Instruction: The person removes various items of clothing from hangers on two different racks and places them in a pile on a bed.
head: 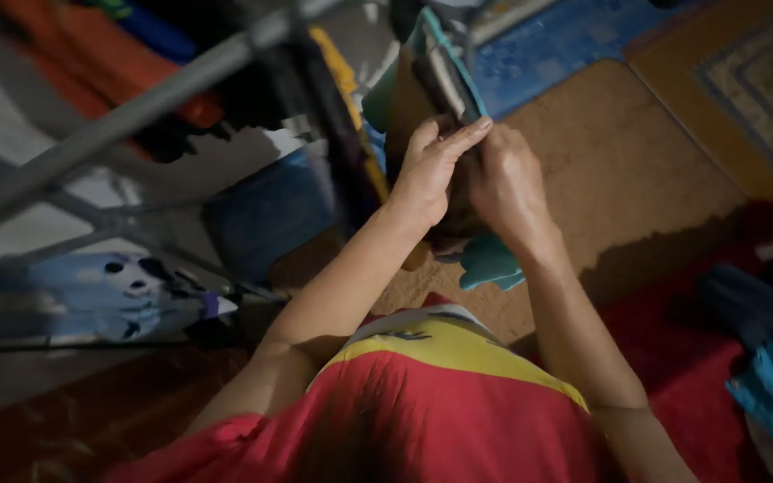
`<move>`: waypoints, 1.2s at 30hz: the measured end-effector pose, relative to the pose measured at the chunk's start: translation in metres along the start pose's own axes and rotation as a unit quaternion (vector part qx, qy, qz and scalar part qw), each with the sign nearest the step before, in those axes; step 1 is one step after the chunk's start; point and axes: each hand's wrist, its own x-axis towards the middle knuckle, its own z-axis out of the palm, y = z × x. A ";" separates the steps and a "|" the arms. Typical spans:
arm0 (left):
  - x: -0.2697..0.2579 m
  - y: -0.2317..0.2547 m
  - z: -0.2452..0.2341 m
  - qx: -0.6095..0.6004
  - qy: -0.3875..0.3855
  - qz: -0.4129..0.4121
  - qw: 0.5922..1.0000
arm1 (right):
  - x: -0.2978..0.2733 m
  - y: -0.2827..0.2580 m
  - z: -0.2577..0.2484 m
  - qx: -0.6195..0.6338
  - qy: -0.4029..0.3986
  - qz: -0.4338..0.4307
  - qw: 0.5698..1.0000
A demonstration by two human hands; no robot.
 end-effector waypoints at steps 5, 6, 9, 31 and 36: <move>0.019 -0.085 0.033 -0.067 0.007 -0.091 0.994 | -0.069 0.023 -0.044 -0.099 0.081 -0.009 0.992; 0.022 -0.103 0.041 -0.053 -0.008 -0.075 0.996 | -0.088 0.031 -0.051 -0.111 0.112 -0.009 0.987; 0.026 -0.163 0.082 -0.019 -0.065 -0.062 0.996 | -0.142 0.076 -0.066 -0.042 -0.046 0.276 0.959; -0.228 -0.386 0.449 0.282 -0.590 0.204 0.728 | -0.513 0.350 -0.449 -0.199 0.586 0.232 0.751; -0.268 -0.428 0.468 0.294 -0.660 0.189 0.665 | -0.668 0.426 -0.499 -0.295 0.646 0.413 0.570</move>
